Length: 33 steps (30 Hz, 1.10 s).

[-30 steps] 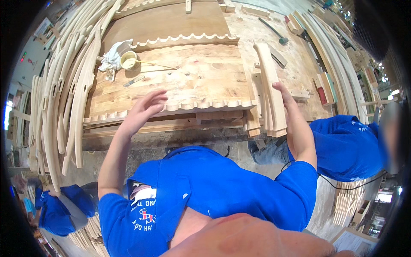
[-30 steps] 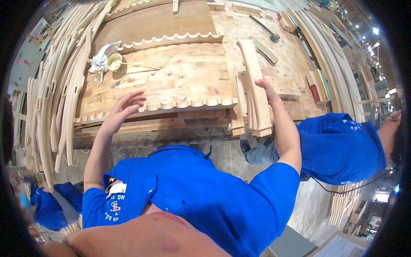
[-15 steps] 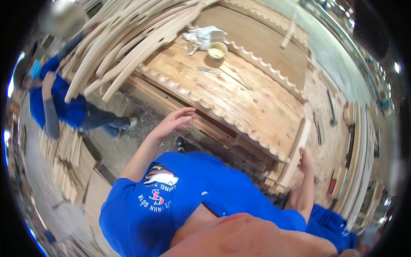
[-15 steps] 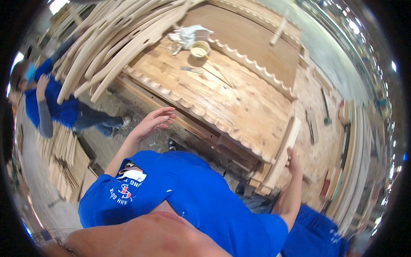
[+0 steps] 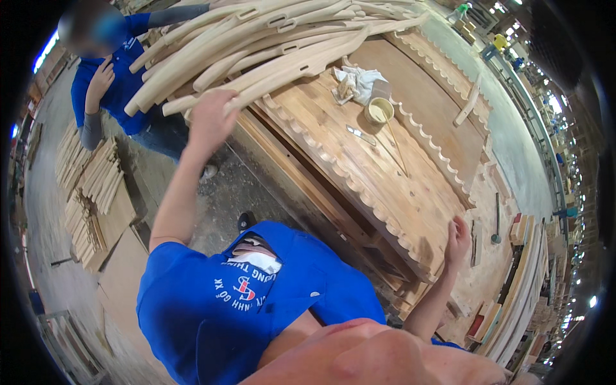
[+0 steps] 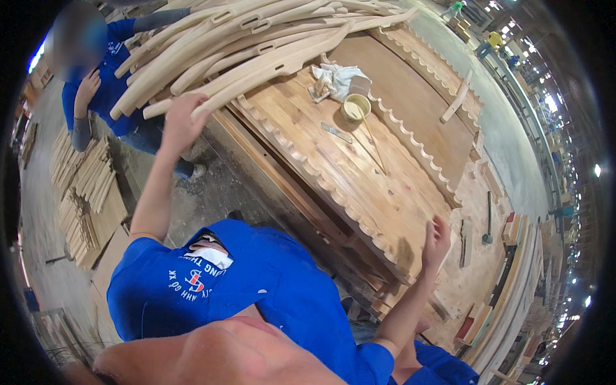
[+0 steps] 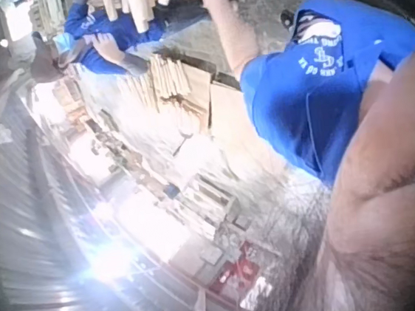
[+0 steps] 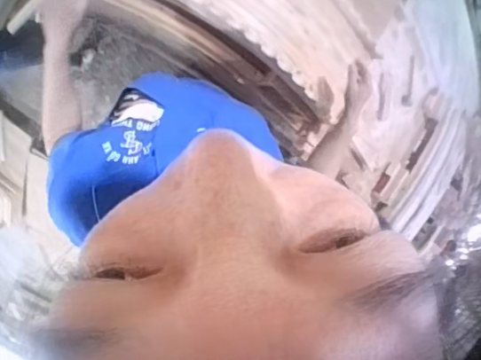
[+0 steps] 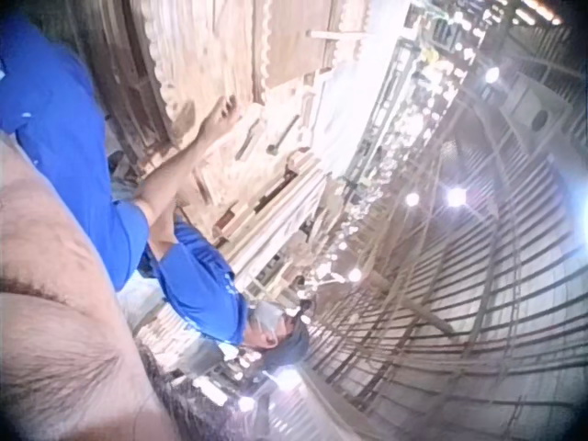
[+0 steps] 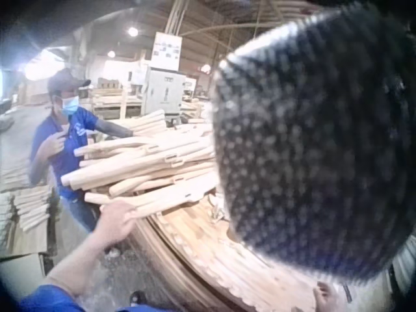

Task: The person repeatedly picks up curved wooden pieces, applies a yellowish substance from a small container using a brush, and places the pieces back on the workbench. The process is repeated for multiple pieces in a workshop setting.

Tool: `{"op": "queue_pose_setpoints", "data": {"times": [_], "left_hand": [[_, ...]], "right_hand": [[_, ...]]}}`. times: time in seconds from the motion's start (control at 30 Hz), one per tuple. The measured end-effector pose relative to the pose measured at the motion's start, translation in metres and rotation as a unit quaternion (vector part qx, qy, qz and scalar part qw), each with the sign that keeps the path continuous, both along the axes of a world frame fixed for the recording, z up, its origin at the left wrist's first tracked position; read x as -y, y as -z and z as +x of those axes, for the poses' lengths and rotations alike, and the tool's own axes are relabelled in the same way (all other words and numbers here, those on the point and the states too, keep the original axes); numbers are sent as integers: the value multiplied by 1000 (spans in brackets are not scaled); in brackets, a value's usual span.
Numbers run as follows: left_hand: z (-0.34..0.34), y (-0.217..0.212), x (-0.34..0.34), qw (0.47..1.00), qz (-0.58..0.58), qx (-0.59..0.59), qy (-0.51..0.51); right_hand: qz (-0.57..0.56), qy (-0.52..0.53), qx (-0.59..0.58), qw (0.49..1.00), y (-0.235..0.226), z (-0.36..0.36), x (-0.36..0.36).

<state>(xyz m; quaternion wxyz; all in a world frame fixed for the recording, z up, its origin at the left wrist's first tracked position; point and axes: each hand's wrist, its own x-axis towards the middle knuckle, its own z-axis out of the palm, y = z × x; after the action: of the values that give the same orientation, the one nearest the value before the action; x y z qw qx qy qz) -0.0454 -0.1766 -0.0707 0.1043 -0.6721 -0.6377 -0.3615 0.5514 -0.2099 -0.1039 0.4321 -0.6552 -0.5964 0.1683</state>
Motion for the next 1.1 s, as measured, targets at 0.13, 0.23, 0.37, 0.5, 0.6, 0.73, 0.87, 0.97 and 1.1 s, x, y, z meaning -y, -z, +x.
{"op": "queue_pose_setpoints", "data": {"times": [0.13,0.23,0.37,0.5,0.6,0.73,0.87,0.97,1.1], "left_hand": [[-107,-23,-13,946,-87,-224,-219],[-155,-35,-23,925,-173,-271,-202],[-183,-37,-32,949,-208,-219,-85],[-193,-35,-40,955,-295,-19,37],[-164,-56,-23,897,-367,227,93],[-128,-40,-2,890,-349,272,113],[-78,19,18,918,-268,254,148],[-44,57,40,898,-288,294,157],[-9,80,49,886,-315,291,179]], "right_hand": [[-67,-83,64,992,-11,-82,-51],[-22,-82,216,973,-4,-112,-93],[-110,-27,248,962,2,-142,-128],[-156,-29,197,968,15,-161,-148],[-204,-18,132,970,27,-172,-151],[-138,-22,153,978,40,-154,-149],[-33,-33,195,980,35,-134,-146],[-41,6,297,954,-3,-150,-152],[-135,0,468,873,-66,-172,-167]]}}
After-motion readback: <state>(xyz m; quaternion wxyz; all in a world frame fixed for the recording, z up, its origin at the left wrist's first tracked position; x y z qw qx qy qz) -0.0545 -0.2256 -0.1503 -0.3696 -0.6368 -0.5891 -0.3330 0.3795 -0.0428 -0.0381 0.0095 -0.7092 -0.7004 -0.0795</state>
